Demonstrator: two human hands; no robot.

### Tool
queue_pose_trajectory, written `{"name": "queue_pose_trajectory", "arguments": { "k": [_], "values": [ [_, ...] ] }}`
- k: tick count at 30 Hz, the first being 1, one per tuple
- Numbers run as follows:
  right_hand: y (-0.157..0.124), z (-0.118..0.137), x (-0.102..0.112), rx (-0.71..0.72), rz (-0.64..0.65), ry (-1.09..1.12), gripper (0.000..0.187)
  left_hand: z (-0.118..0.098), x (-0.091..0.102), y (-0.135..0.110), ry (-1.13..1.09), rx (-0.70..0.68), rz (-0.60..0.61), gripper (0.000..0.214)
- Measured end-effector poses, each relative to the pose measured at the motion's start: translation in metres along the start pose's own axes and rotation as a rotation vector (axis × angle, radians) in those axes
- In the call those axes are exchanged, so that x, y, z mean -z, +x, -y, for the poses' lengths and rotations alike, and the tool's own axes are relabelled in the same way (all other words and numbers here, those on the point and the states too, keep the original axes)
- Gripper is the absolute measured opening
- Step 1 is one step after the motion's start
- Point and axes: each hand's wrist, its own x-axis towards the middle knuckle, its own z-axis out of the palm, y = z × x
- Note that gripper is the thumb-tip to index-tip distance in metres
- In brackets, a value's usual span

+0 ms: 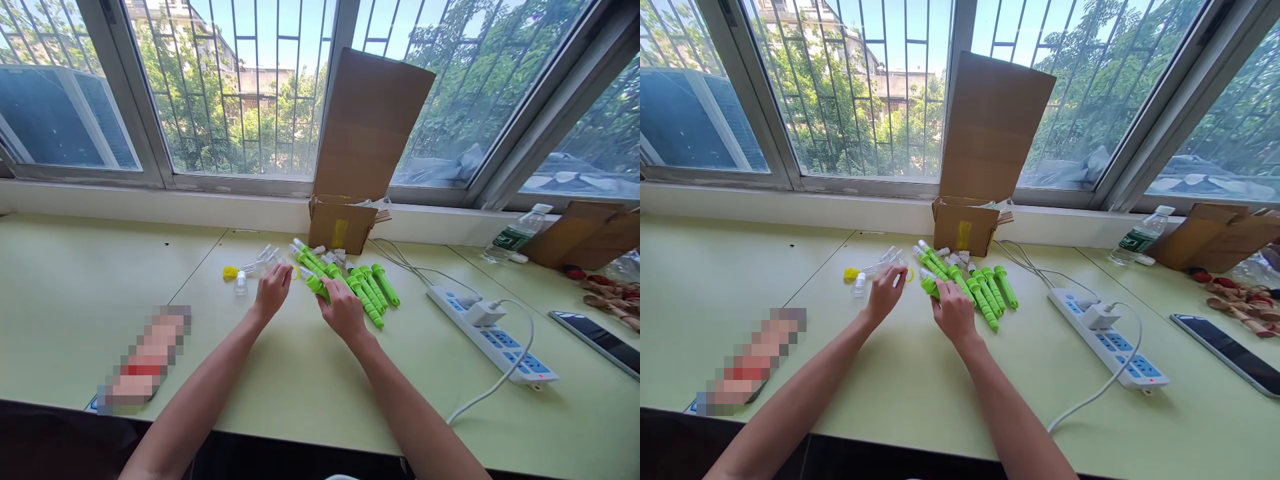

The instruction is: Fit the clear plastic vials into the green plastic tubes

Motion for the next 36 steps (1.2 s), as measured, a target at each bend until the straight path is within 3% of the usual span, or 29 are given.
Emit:
{"name": "queue_pose_trajectory", "arguments": {
  "k": [7, 15, 20, 30, 36],
  "values": [
    [-0.001, -0.002, -0.004, 0.056, -0.034, 0.041, 0.032, -0.012, -0.004, -0.003, -0.126, 0.019, 0.054, 0.007],
    [-0.001, 0.0, -0.005, 0.087, -0.038, 0.074, 0.034, -0.022, -0.01, 0.001, -0.451, 0.298, 0.08, 0.006],
    [-0.001, 0.002, -0.001, 0.049, 0.024, 0.081, 0.036, -0.024, -0.01, 0.0, -0.609, 0.408, 0.218, 0.018],
    [-0.001, 0.002, 0.0, 0.012, 0.062, 0.099, 0.038, -0.031, -0.002, 0.0, -0.547, 0.32, 0.328, 0.03],
    [-0.002, -0.002, -0.007, 0.001, 0.084, 0.194, 0.044, -0.034, -0.001, 0.0, -0.573, 0.286, 0.384, 0.026]
  ]
}}
